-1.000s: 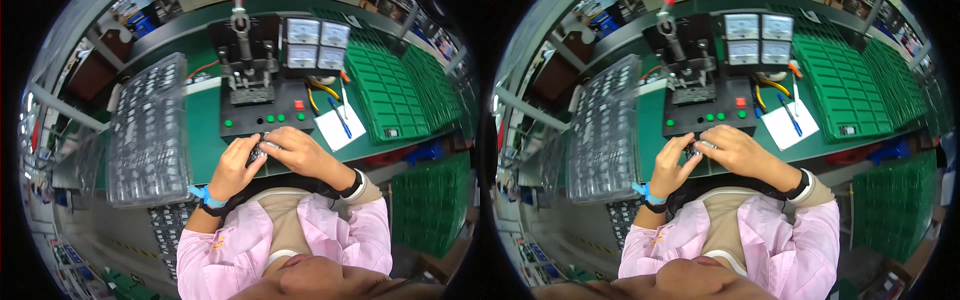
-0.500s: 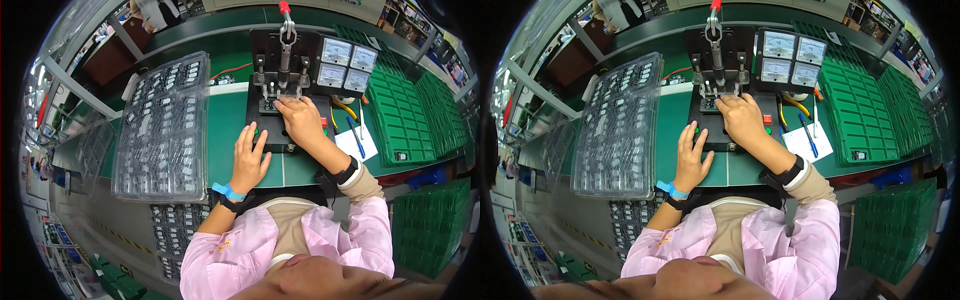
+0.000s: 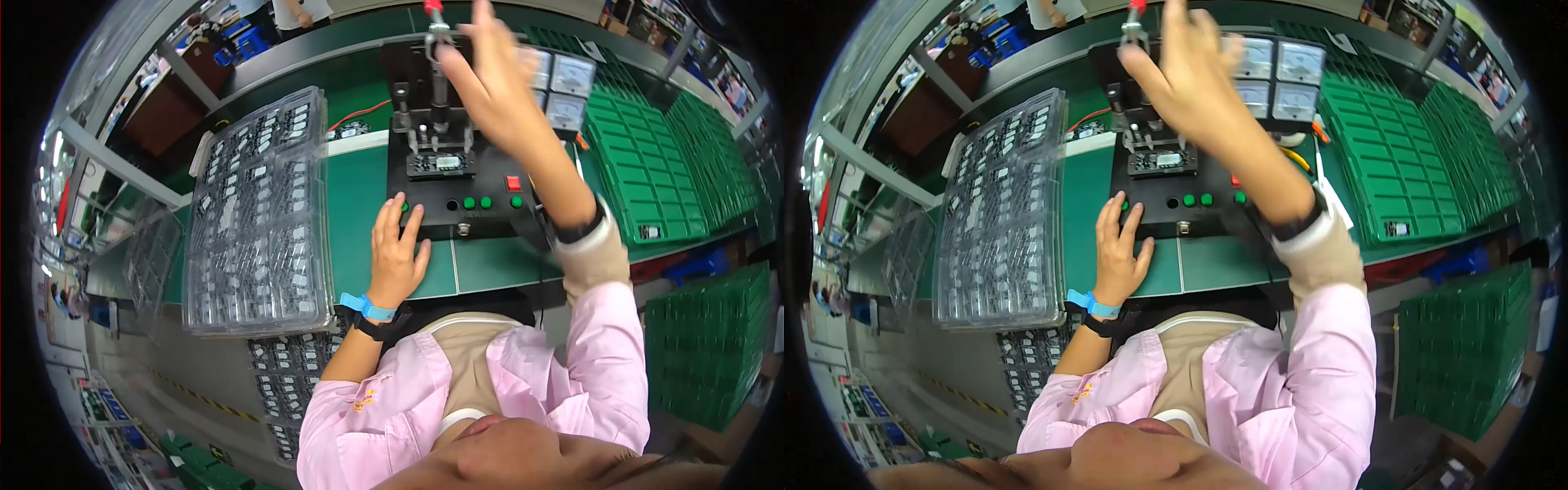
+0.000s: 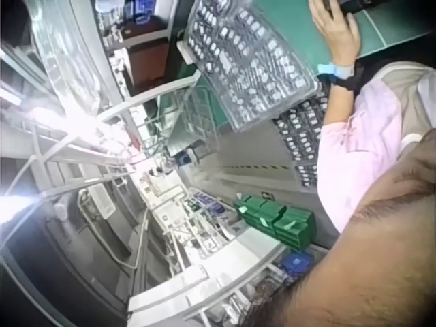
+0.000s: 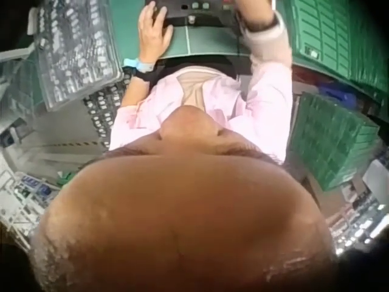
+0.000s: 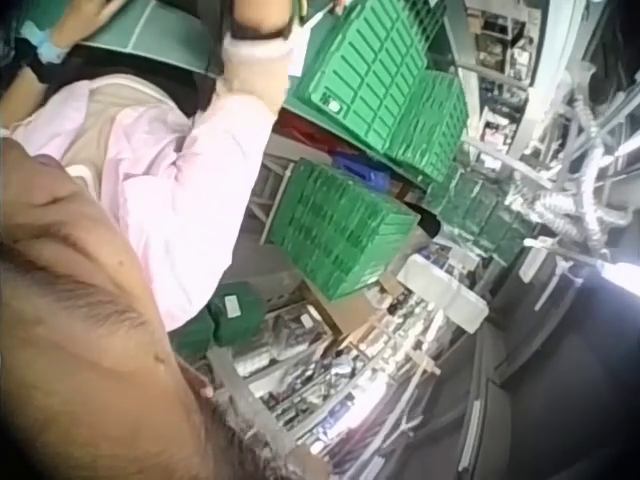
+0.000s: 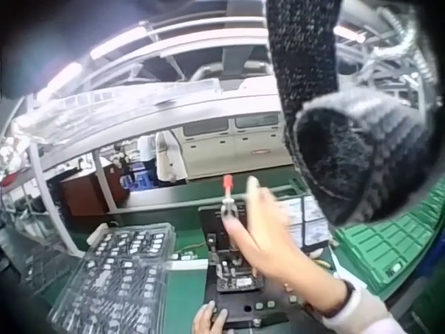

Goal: Testing electronic components using a specialized fixture and sorting them into storage trays.

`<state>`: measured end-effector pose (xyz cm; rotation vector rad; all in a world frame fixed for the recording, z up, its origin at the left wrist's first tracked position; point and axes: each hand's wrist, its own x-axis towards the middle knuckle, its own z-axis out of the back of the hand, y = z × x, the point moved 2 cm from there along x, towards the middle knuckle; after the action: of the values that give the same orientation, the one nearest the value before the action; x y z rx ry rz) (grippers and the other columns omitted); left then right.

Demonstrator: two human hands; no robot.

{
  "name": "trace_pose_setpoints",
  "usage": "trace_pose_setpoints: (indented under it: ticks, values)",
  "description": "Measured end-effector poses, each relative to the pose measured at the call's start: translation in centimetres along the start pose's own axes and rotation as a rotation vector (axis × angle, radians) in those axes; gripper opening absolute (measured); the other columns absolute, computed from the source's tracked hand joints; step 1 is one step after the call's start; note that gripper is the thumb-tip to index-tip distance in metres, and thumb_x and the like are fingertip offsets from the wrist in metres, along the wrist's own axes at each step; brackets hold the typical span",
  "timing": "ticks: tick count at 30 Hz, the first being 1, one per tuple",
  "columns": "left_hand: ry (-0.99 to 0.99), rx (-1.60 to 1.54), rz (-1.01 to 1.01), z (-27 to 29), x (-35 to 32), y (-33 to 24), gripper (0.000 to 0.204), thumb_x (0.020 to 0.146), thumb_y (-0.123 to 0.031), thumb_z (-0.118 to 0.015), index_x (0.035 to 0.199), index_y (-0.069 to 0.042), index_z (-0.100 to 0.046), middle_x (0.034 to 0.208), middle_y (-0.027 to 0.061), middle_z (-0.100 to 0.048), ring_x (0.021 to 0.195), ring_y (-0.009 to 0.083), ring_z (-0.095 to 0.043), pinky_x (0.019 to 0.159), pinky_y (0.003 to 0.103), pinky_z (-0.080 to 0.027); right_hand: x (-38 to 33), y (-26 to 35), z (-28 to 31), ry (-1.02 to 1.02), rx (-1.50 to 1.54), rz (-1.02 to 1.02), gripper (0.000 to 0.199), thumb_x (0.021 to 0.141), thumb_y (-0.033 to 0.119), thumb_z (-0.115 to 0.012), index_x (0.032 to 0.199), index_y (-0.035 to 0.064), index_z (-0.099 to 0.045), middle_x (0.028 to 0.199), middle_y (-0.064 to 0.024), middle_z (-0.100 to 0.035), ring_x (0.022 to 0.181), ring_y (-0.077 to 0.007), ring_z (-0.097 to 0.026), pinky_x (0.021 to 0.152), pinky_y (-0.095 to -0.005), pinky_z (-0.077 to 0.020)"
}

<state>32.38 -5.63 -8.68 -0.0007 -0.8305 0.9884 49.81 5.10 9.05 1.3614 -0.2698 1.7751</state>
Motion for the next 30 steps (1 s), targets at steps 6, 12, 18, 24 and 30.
trace_pose_setpoints:
  ticks: [6, 12, 18, 24, 30]
  values:
    - [0.019, 0.033, -0.002, -0.3, 0.1, 0.0, 0.06, 0.075, -0.004, -0.068, 0.132, -0.006, -0.051, 0.146, 0.0195, -0.035, 0.13, 0.0407, -0.037, 0.105, 0.048, -0.034, -2.6, 0.9, -1.9, 0.008, 0.815, 0.037, 0.035, 0.093, 0.025, -0.052, 0.118, 0.001, -0.059, 0.114, -0.0176, -0.062, 0.113, -0.0332, -0.054, 0.103, -0.0433, -0.0328]
    - [0.013, 0.016, 0.021, 0.0, -0.1, 0.3, 0.059, 0.075, -0.003, -0.068, 0.132, -0.006, -0.051, 0.146, 0.0194, -0.035, 0.131, 0.0414, -0.036, 0.106, 0.049, -0.033, -13.5, -1.1, 4.0, 0.072, 0.285, -0.039, 0.033, 0.088, 0.012, -0.057, 0.12, 0.0044, -0.059, 0.122, -0.0148, -0.059, 0.119, -0.0341, -0.052, 0.103, -0.0472, -0.032]
    - [-0.001, 0.045, 0.002, -0.1, 0.0, 0.0, 0.059, 0.076, -0.003, -0.067, 0.133, -0.006, -0.05, 0.147, 0.0199, -0.035, 0.13, 0.0413, -0.038, 0.105, 0.047, -0.034, -19.3, -2.7, 4.9, 0.376, -0.273, -0.103, 0.046, 0.082, 0.015, -0.065, 0.126, 0.0062, -0.056, 0.122, -0.0146, -0.055, 0.121, -0.0318, -0.049, 0.103, -0.0485, -0.0265]
    - [0.015, -0.035, 0.049, -0.2, -0.2, -0.5, 0.06, 0.076, -0.004, -0.068, 0.133, -0.008, -0.05, 0.147, 0.0198, -0.034, 0.128, 0.0442, -0.039, 0.102, 0.049, -0.037, -19.2, 0.9, 2.9, 0.429, -0.127, -0.074, 0.057, 0.077, 0.028, -0.071, 0.128, 0.0078, -0.055, 0.119, -0.0114, -0.053, 0.119, -0.0278, -0.046, 0.095, -0.0471, -0.0292]
    - [0.05, 0.048, 0.034, 0.3, 0.4, -0.5, 0.063, 0.076, -0.001, -0.064, 0.136, -0.003, -0.046, 0.144, 0.0217, -0.037, 0.128, 0.04, -0.042, 0.104, 0.046, -0.036, -20.7, 1.2, 1.6, 0.352, -0.295, -0.02, 0.059, 0.076, 0.03, -0.072, 0.128, 0.0073, -0.055, 0.117, -0.0115, -0.054, 0.117, -0.0266, -0.047, 0.093, -0.0442, -0.0315]
